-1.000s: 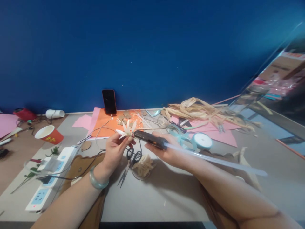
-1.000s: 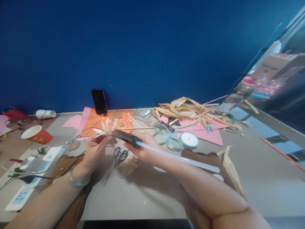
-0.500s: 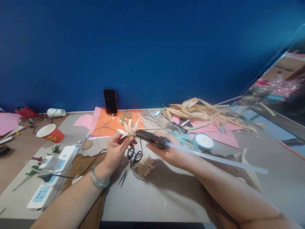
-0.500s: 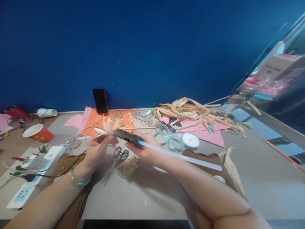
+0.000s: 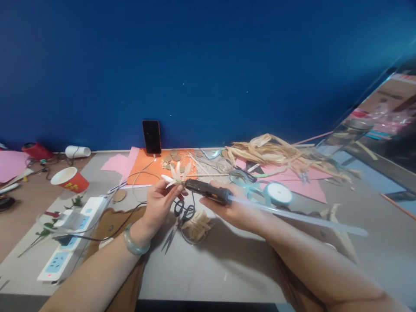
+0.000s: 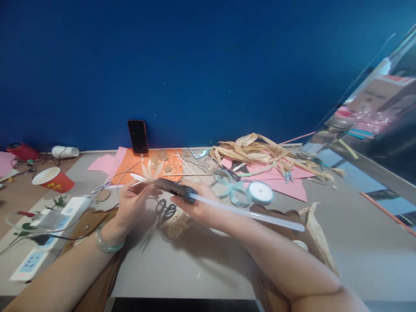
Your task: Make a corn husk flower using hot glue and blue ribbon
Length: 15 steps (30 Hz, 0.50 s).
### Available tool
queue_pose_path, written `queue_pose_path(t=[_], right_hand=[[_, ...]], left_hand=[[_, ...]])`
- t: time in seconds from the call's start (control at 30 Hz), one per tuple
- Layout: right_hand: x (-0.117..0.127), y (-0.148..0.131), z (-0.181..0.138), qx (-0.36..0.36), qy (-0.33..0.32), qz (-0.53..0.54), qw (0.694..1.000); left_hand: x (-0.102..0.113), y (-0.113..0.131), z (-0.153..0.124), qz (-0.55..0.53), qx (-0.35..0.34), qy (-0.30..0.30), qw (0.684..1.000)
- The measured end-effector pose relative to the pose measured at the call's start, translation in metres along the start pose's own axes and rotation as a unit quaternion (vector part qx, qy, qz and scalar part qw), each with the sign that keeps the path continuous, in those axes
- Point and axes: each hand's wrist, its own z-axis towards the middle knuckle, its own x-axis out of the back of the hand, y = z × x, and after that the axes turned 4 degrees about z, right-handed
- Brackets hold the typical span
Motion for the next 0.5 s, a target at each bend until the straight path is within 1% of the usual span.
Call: queue_pose_path(t=[0.13,0.27,0.5], right_hand=[[-0.0004,0.005,0.0005,-0.023,0.0,0.013,1.0],[-0.0015,0.0085,0.0007,-0.02,0.001,0.023,1.0],[-0.0006,0.0036,0.0015,-0.024,-0.001,0.018,1.0]], left_hand=[[-0.0015,0.0036,0.0,-0.002,-0.003,0.002,1.0],[-0.0026,0.0053,-0.0001,-0.009,0.0,0.002,1.0],[-0.0036,0.0071,0.0001,-0.007,0.003,0.001,1.0]])
